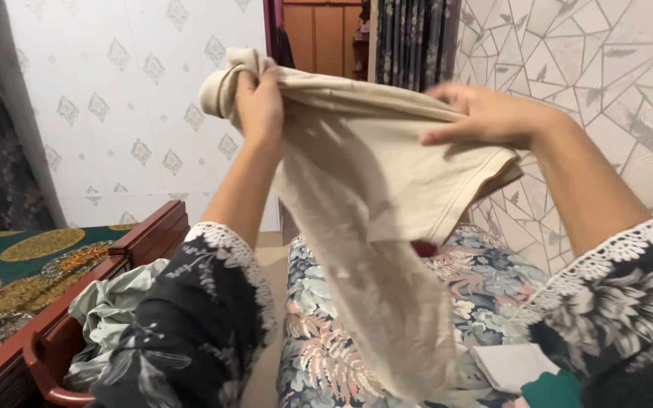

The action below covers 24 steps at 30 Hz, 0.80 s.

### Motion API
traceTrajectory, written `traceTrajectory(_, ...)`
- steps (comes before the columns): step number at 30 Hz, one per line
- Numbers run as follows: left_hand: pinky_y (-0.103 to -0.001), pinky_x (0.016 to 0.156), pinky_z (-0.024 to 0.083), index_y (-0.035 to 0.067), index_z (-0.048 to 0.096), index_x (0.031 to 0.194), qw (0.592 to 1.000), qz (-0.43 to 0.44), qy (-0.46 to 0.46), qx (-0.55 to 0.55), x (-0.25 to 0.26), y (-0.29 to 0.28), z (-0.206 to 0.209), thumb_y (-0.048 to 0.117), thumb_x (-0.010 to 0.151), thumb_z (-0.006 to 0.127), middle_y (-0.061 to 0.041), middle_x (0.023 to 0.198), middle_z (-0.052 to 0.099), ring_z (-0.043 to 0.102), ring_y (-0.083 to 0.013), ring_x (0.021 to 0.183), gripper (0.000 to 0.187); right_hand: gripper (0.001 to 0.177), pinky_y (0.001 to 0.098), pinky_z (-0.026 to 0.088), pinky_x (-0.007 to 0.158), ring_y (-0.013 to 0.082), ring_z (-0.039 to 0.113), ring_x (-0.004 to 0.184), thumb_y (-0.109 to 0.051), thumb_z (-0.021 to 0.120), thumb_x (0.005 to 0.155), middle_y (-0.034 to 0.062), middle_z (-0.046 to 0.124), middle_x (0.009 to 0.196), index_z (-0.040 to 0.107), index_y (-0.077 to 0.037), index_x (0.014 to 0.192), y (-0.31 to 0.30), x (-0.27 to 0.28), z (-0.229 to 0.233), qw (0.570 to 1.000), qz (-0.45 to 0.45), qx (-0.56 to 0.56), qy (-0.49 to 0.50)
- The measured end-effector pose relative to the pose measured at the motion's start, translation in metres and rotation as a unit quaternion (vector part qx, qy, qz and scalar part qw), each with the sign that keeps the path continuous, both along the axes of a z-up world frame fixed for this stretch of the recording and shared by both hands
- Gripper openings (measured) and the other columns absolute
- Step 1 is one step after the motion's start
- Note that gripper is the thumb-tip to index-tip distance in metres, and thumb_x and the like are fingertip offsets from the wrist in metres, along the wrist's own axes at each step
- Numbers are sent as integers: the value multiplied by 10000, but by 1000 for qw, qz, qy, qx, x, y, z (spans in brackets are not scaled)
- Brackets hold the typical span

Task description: The person folds a pink shirt, a green t-shirt, a white tank top, and a beige collared shirt by hand on a bed, placing each folded item into a stack.

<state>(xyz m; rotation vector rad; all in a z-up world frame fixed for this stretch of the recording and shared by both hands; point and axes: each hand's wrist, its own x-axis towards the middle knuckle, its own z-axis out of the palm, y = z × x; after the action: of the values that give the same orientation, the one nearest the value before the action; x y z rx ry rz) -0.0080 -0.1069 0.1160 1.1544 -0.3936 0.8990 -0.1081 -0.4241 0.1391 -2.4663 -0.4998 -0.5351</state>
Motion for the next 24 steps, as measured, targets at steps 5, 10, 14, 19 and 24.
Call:
traceTrajectory(5,-449,864,569,94,596,1248,998,-37,40,28,4,-30,-28,333,991,584,-107,1228,658,617,-208,1076,351,371,402,558,703,279,735,778,-287,740,861,191,797,897,805,-18,1107,-33,33,-35,976,-150,-150,51)
traceTrajectory(10,-731,860,515,228,351,1434,934,-149,323,24,43,-74,-57,386,1006,471,-127,1453,444,634,-482,1124,472,344,526,548,737,370,716,902,-162,482,993,217,746,1032,696,-56,1241,-85,115,-92,944,-299,-52,128)
traceTrajectory(14,-751,883,485,271,159,1539,890,-302,337,-47,121,-120,-106,416,1054,473,-207,1534,345,532,-541,1228,595,430,567,586,813,385,704,1002,-37,342,993,202,715,1070,568,-101,1353,-120,165,-149,902,-180,310,243)
traceTrajectory(19,-597,964,573,194,277,1497,887,-440,-3,-140,171,-166,-99,411,1013,488,-174,1441,500,615,-371,1227,570,450,606,460,1059,361,663,1208,-8,460,965,125,697,1271,638,-177,1342,-133,186,-143,880,-141,253,-376)
traceTrajectory(24,-531,910,553,126,358,1450,901,-422,-4,-105,162,-104,-104,503,1002,484,-165,1398,572,607,-360,1234,599,284,563,264,1076,378,607,1121,-65,807,723,163,689,1147,748,-171,979,-109,104,-131,732,-289,-63,-614)
